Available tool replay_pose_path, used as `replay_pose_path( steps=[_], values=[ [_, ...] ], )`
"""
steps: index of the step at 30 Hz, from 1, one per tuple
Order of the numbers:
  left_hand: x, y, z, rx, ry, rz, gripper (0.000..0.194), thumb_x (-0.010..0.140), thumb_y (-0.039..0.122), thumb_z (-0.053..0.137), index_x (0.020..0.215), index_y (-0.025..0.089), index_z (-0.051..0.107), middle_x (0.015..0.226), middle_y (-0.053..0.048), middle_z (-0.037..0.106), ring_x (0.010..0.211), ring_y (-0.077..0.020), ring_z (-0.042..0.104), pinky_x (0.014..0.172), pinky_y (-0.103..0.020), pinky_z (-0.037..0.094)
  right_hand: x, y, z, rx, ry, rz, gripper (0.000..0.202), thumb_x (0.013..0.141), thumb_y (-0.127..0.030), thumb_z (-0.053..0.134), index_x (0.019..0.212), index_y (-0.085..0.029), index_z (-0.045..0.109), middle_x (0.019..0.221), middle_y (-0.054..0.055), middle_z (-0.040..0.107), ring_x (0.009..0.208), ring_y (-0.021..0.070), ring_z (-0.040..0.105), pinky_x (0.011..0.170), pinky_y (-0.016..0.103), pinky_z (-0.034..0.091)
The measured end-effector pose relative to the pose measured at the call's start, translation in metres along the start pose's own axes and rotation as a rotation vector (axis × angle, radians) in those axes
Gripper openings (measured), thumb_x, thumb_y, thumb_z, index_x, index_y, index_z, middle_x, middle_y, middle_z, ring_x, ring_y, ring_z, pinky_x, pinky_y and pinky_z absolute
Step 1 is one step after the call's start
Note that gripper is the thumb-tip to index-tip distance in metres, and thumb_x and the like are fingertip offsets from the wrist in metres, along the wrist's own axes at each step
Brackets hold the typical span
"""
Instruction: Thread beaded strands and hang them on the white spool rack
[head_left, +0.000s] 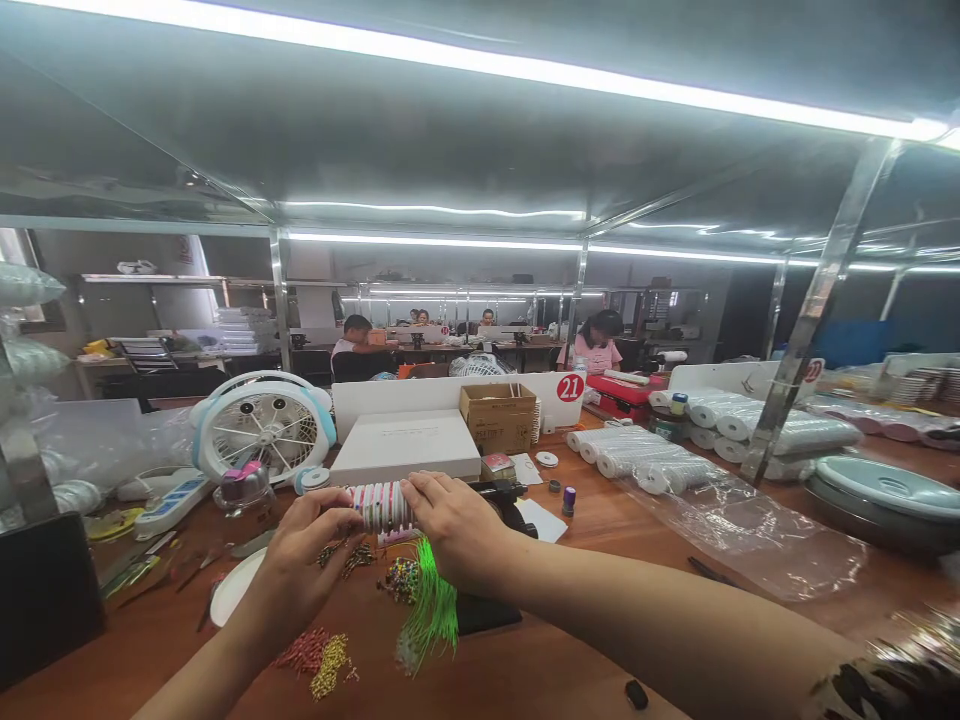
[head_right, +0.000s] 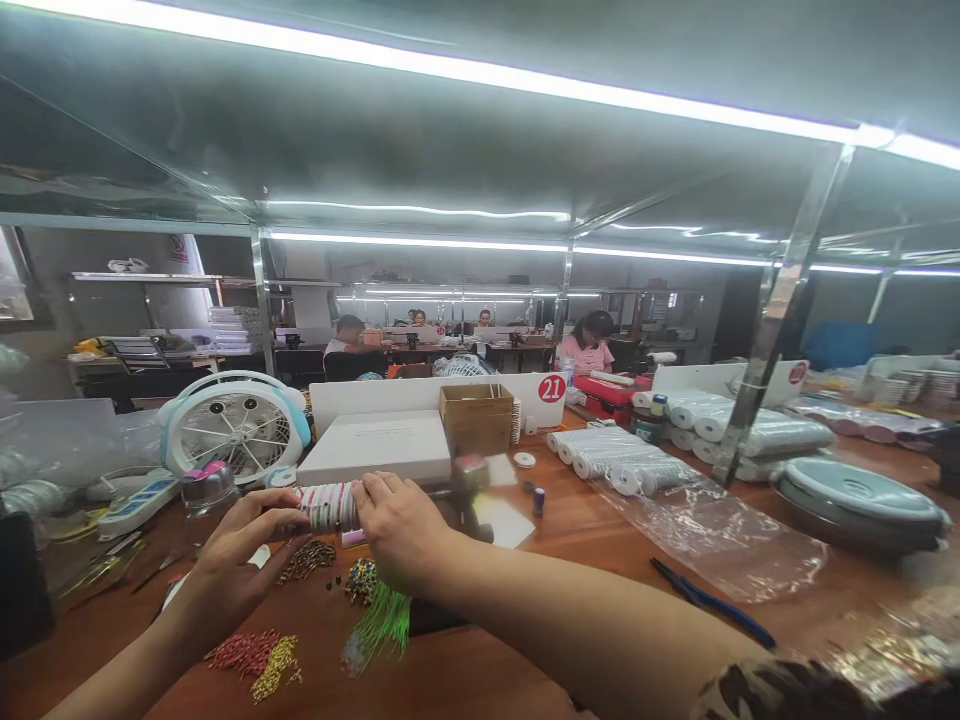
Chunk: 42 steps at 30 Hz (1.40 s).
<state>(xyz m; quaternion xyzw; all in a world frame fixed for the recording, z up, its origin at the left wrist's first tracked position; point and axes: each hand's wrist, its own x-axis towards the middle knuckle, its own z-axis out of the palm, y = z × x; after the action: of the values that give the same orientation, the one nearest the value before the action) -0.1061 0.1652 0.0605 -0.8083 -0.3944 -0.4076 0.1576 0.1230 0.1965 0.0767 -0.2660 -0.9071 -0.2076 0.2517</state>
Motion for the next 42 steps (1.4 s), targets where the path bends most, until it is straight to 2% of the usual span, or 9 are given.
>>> replay_pose_path(
  steps=[8, 14, 22, 29, 32, 34, 38, 42],
  values=[
    [-0.001, -0.009, -0.001, -0.088, 0.073, 0.074, 0.030, 0.079, 0.011, 0.064, 0.105, 0.025, 0.061, 0.105, -0.001, 0.055, 0.099, -0.0127, 0.055, 0.085, -0.023, 0.048, 0.000, 0.000, -0.003, 0.001, -0.018, 0.010, 0.051, 0.076, -0.011, 0.043, 0.125, 0.001, 0.044, 0.117, 0.019, 0.050, 0.104, 0.0272, 0.046, 0.089, 0.039, 0.043],
    [-0.001, -0.012, -0.006, -0.089, 0.041, 0.133, 0.037, 0.077, 0.007, 0.064, 0.110, 0.026, 0.062, 0.108, -0.002, 0.056, 0.101, -0.0138, 0.054, 0.089, -0.026, 0.046, 0.000, 0.000, -0.003, 0.015, -0.020, 0.013, 0.048, 0.078, -0.011, 0.043, 0.125, 0.000, 0.044, 0.117, 0.018, 0.051, 0.105, 0.0266, 0.046, 0.090, 0.038, 0.043],
    [0.003, -0.008, 0.001, -0.140, 0.112, 0.086, 0.028, 0.078, 0.008, 0.062, 0.100, 0.025, 0.066, 0.102, -0.002, 0.058, 0.096, -0.0128, 0.056, 0.084, -0.024, 0.048, -0.001, 0.002, -0.003, 0.018, -0.015, 0.018, 0.049, 0.078, -0.011, 0.041, 0.126, 0.000, 0.043, 0.119, 0.017, 0.049, 0.104, 0.0264, 0.045, 0.089, 0.038, 0.043],
    [0.007, 0.001, 0.002, -0.254, 0.168, -0.120, 0.012, 0.079, 0.022, 0.062, 0.086, 0.027, 0.071, 0.093, -0.001, 0.062, 0.091, -0.0149, 0.058, 0.079, -0.026, 0.049, -0.001, 0.001, -0.001, -0.002, -0.009, 0.009, 0.050, 0.076, -0.011, 0.042, 0.125, 0.000, 0.044, 0.118, 0.017, 0.050, 0.104, 0.0266, 0.045, 0.089, 0.037, 0.042],
    [0.024, 0.010, -0.009, -0.292, 0.195, -0.302, 0.012, 0.080, 0.030, 0.060, 0.086, 0.025, 0.070, 0.094, -0.002, 0.066, 0.095, -0.0177, 0.059, 0.088, -0.031, 0.046, -0.002, 0.002, 0.000, -0.009, -0.006, 0.001, 0.052, 0.074, -0.011, 0.043, 0.125, 0.000, 0.043, 0.118, 0.018, 0.049, 0.103, 0.0267, 0.045, 0.089, 0.038, 0.042],
    [0.040, 0.015, -0.016, -0.315, 0.167, -0.469, 0.018, 0.079, 0.035, 0.060, 0.089, 0.024, 0.069, 0.095, -0.003, 0.069, 0.095, -0.0205, 0.061, 0.090, -0.034, 0.045, -0.002, 0.003, 0.000, -0.012, -0.005, 0.000, 0.053, 0.073, -0.012, 0.044, 0.125, 0.000, 0.043, 0.118, 0.018, 0.049, 0.103, 0.0267, 0.045, 0.089, 0.038, 0.042],
    [0.071, 0.013, -0.022, -0.465, 0.007, -0.745, 0.032, 0.079, 0.047, 0.053, 0.089, 0.018, 0.063, 0.091, -0.009, 0.072, 0.080, -0.0246, 0.069, 0.067, -0.035, 0.055, -0.002, 0.004, -0.002, -0.014, -0.001, -0.002, 0.055, 0.073, -0.013, 0.044, 0.126, 0.000, 0.042, 0.117, 0.018, 0.050, 0.101, 0.0265, 0.046, 0.086, 0.037, 0.043],
    [0.091, 0.003, -0.020, -0.544, -0.093, -0.823, 0.032, 0.078, 0.048, 0.051, 0.088, 0.017, 0.052, 0.081, -0.012, 0.072, 0.071, -0.0265, 0.070, 0.051, -0.031, 0.053, -0.001, 0.003, -0.004, -0.017, -0.009, -0.001, 0.055, 0.072, -0.013, 0.045, 0.126, -0.001, 0.042, 0.116, 0.017, 0.050, 0.099, 0.0260, 0.047, 0.083, 0.037, 0.044]
  ],
)
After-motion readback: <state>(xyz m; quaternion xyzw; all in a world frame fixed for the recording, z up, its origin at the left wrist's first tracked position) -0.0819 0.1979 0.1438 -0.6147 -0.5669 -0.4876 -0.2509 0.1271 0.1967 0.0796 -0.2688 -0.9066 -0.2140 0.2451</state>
